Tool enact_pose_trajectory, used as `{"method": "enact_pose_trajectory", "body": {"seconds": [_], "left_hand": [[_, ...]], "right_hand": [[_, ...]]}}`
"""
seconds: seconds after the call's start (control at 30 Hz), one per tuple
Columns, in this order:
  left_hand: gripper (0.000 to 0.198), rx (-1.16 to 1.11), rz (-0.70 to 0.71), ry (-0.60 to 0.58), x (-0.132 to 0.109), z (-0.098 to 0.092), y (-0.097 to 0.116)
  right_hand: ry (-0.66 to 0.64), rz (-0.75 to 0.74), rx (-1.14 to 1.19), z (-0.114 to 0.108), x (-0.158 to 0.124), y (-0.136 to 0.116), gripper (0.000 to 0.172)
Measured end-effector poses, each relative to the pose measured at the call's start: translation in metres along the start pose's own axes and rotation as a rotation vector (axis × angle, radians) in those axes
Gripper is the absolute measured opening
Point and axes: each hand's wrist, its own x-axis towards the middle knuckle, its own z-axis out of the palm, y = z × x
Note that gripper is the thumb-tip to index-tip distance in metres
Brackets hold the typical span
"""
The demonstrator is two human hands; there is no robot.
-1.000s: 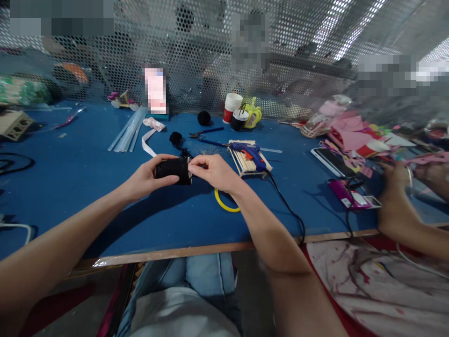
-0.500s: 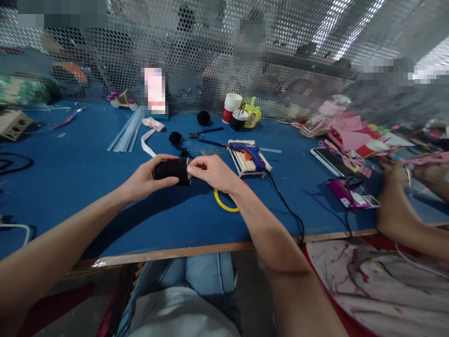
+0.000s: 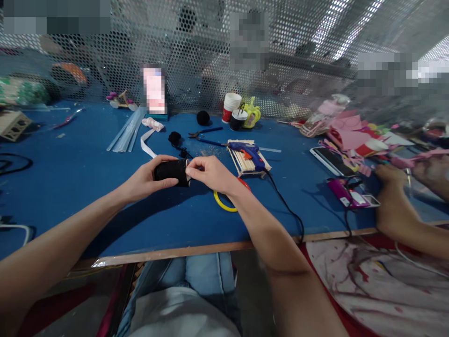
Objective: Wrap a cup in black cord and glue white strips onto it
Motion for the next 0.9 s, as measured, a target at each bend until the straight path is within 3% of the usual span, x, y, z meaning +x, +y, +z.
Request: {"method": "enact_pose_trajectory", "body": {"seconds": [0.33,0.9], "left_hand": [[0.055,-0.132,-0.023,-0.022,0.0008,0.0014,0.0018],[0.055,-0.010,-0.010,0.006,-0.0002,0.0021,-0.0010]], "right_hand": [[0.013,0.023,0.066,-0.0040,-0.0005,0.0000,0.020],[0.065,0.056,0.008,0.0019,0.0008,-0.0016,0.019]]}}
